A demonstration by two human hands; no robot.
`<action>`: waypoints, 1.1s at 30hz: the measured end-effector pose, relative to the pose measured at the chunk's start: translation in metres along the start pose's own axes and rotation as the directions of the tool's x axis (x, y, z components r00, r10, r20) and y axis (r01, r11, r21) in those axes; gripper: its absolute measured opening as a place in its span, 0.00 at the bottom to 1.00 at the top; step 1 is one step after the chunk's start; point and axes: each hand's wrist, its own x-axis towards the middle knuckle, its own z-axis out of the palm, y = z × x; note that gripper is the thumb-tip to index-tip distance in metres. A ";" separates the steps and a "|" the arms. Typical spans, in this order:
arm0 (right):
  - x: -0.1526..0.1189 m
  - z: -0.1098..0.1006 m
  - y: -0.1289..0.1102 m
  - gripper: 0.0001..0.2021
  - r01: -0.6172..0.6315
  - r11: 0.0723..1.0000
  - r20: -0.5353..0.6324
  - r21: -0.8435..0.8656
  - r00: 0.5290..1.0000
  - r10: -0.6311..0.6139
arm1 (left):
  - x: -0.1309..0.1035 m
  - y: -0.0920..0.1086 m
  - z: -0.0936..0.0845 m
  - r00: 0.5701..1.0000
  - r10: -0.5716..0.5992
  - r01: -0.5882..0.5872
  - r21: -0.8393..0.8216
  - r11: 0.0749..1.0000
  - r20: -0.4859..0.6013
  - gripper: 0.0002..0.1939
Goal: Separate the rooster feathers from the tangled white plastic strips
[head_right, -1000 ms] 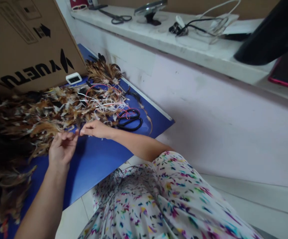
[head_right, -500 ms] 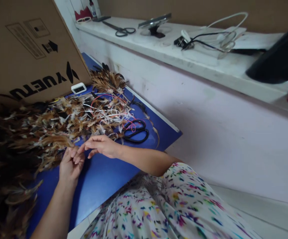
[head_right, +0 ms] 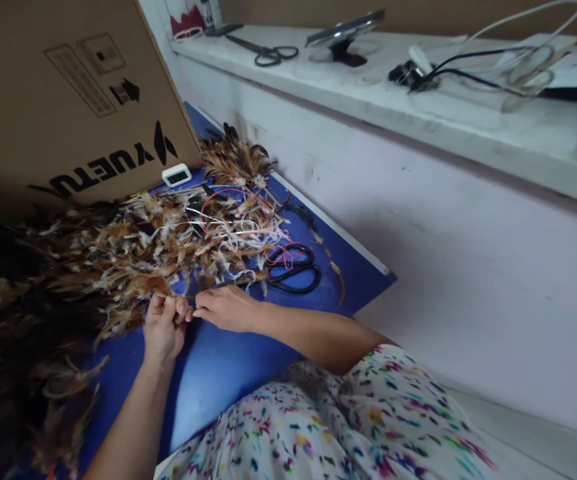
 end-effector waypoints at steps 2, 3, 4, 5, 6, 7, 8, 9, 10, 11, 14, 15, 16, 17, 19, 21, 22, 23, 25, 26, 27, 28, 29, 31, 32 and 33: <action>-0.001 0.001 0.000 0.07 -0.040 0.993 0.084 -0.115 0.995 0.050 | 0.000 -0.002 0.001 1.000 -0.001 0.000 -0.015 1.000 -0.007 0.21; -0.002 0.001 -0.001 0.06 -0.049 0.989 0.112 -0.137 0.992 0.065 | 0.000 -0.002 0.002 1.000 -0.003 0.003 -0.024 1.000 -0.009 0.21; -0.002 0.000 -0.002 0.06 -0.054 0.989 0.133 -0.141 0.988 0.073 | 0.000 -0.003 0.004 1.000 -0.008 0.007 -0.031 1.000 -0.010 0.21; -0.003 -0.002 -0.003 0.06 -0.052 0.990 0.148 -0.131 0.986 0.072 | 0.000 -0.004 0.005 1.000 -0.014 0.014 -0.035 0.999 -0.006 0.21; -0.003 -0.004 -0.004 0.06 -0.046 0.992 0.157 -0.115 0.985 0.064 | 0.000 -0.004 0.006 1.000 -0.021 0.021 -0.037 0.999 -0.001 0.21; -0.003 -0.006 -0.005 0.06 -0.036 0.995 0.161 -0.097 0.986 0.052 | 0.000 -0.005 0.007 1.000 -0.027 0.028 -0.038 0.999 0.007 0.21; -0.003 -0.008 -0.006 0.07 -0.026 0.996 0.163 -0.083 0.986 0.039 | 0.000 -0.005 0.008 0.999 -0.032 0.032 -0.039 0.999 0.011 0.22; -0.003 -0.009 -0.007 0.09 -0.021 0.997 0.164 -0.073 0.986 0.033 | 0.001 -0.006 0.008 0.999 -0.035 0.036 -0.040 0.999 0.010 0.22; -0.003 -0.011 -0.009 0.10 -0.025 0.997 0.167 -0.067 0.985 0.036 | 0.001 -0.007 0.009 0.999 -0.039 0.039 -0.037 0.999 0.005 0.23; -0.003 -0.012 -0.011 0.11 -0.034 0.997 0.175 -0.067 0.984 0.045 | 0.001 -0.008 0.009 0.999 -0.040 0.040 -0.033 0.999 -0.003 0.23; -0.002 -0.016 -0.016 0.14 -0.091 0.993 0.212 -0.075 0.972 0.105 | -0.001 -0.010 0.011 0.999 -0.044 0.044 0.001 0.999 -0.009 0.24; -0.001 -0.017 -0.017 0.14 -0.115 0.991 0.226 -0.069 0.966 0.128 | -0.002 -0.011 0.011 0.999 -0.046 0.046 0.015 0.999 -0.002 0.24; -0.001 -0.018 -0.018 0.14 -0.140 0.989 0.238 -0.055 0.960 0.149 | -0.002 -0.012 0.012 0.999 -0.049 0.049 0.029 0.998 0.007 0.24; 0.000 -0.018 -0.018 0.15 -0.163 0.986 0.249 -0.034 0.954 0.167 | -0.003 -0.013 0.012 0.998 -0.054 0.054 0.039 0.998 0.015 0.23; 0.001 -0.019 -0.017 0.15 -0.206 0.978 0.258 0.030 0.947 0.192 | -0.004 -0.014 0.013 0.998 -0.063 0.061 0.043 0.997 0.024 0.23; 0.002 -0.018 -0.014 0.15 -0.236 0.965 0.262 0.113 0.944 0.200 | -0.004 -0.015 0.013 0.998 -0.063 0.063 0.036 0.997 0.023 0.22; 0.002 -0.017 -0.012 0.15 -0.246 0.956 0.262 0.158 0.944 0.199 | -0.003 -0.016 0.013 0.998 -0.063 0.062 0.034 0.997 0.016 0.22; 0.002 -0.016 -0.011 0.14 -0.249 0.946 0.263 0.206 0.945 0.192 | -0.003 -0.017 0.014 0.998 -0.059 0.059 0.034 0.998 0.001 0.23; 0.002 -0.014 -0.009 0.13 -0.234 0.923 0.265 0.305 0.952 0.154 | -0.003 -0.019 0.017 0.998 -0.053 0.055 0.040 0.998 -0.041 0.24; 0.003 -0.013 -0.008 0.12 -0.220 0.912 0.260 0.346 0.957 0.132 | -0.002 -0.019 0.019 0.997 -0.053 0.056 0.042 0.998 -0.061 0.25; 0.003 -0.013 -0.008 0.11 -0.209 0.900 0.246 0.381 0.962 0.119 | -0.002 -0.019 0.020 0.996 -0.054 0.057 0.040 0.998 -0.073 0.25; 0.003 -0.013 -0.008 0.10 -0.204 0.889 0.226 0.409 0.967 0.118 | -0.002 -0.018 0.021 0.995 -0.058 0.061 0.035 0.998 -0.076 0.26; 0.004 -0.013 -0.008 0.09 -0.207 0.880 0.204 0.427 0.970 0.129 | -0.002 -0.016 0.021 0.995 -0.068 0.071 0.032 0.997 -0.073 0.26; 0.004 -0.014 -0.009 0.08 -0.228 0.861 0.158 0.455 0.972 0.174 | 0.000 -0.011 0.019 0.993 -0.093 0.095 0.031 0.995 -0.070 0.26; 0.005 -0.015 -0.009 0.08 -0.238 0.851 0.140 0.468 0.971 0.195 | 0.001 -0.008 0.017 0.992 -0.098 0.102 0.040 0.994 -0.077 0.26; 0.005 -0.017 -0.010 0.08 -0.242 0.846 0.124 0.476 0.970 0.207 | 0.002 -0.005 0.014 0.992 -0.093 0.098 0.054 0.994 -0.090 0.27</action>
